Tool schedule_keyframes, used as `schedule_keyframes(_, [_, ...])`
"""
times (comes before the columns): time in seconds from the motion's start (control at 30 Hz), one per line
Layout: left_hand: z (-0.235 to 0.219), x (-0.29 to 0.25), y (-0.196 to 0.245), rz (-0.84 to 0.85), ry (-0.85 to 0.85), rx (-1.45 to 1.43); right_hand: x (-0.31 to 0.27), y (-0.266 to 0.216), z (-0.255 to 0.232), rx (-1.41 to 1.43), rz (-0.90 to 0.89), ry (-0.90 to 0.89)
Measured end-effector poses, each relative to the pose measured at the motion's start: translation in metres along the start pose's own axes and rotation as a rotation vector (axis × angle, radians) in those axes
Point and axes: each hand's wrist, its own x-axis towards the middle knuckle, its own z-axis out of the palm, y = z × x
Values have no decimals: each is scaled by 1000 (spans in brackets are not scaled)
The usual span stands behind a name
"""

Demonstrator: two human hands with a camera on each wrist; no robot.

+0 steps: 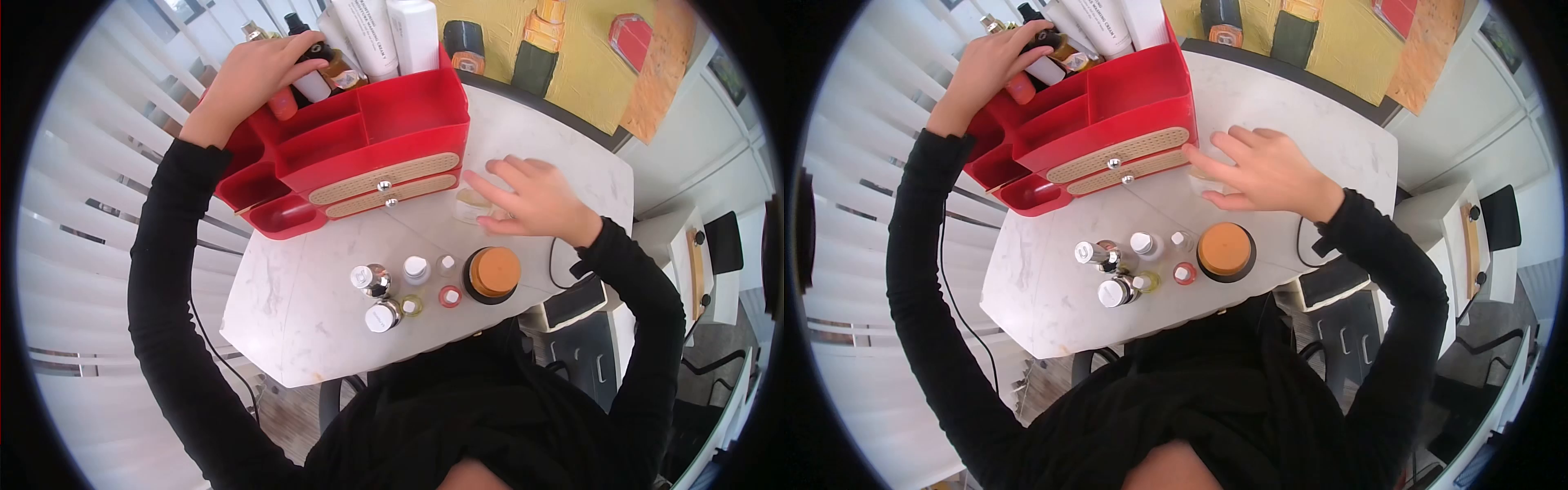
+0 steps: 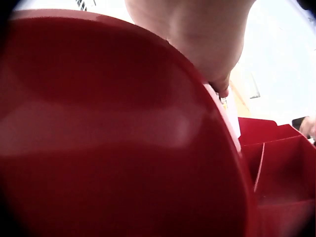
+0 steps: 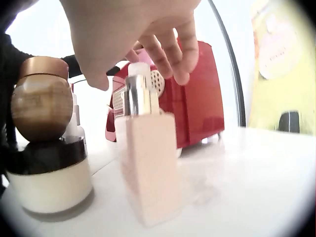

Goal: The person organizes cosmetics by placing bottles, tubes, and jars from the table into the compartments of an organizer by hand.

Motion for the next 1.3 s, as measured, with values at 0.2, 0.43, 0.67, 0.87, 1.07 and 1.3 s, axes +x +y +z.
schedule_keyframes(0.2, [-6,5,9,-59,-1,-32,120,32,-21,94,114,285])
schedule_keyframes(0.43, [-5,-7,5,-71,97,-121,223,59,20,320,167,137])
schedule_keyframes(0.67, [-8,-10,9,-171,10,-147,249,37,22,290,298,15])
schedule_keyframes(0.87, [-16,-17,11,-168,51,-295,256,31,37,293,286,87])
schedule_keyframes(1.07, [-39,-33,10,-220,-78,-570,251,40,36,468,327,-10])
schedule_keyframes(1.3, [-33,-43,22,-301,17,-508,242,43,38,354,139,148])
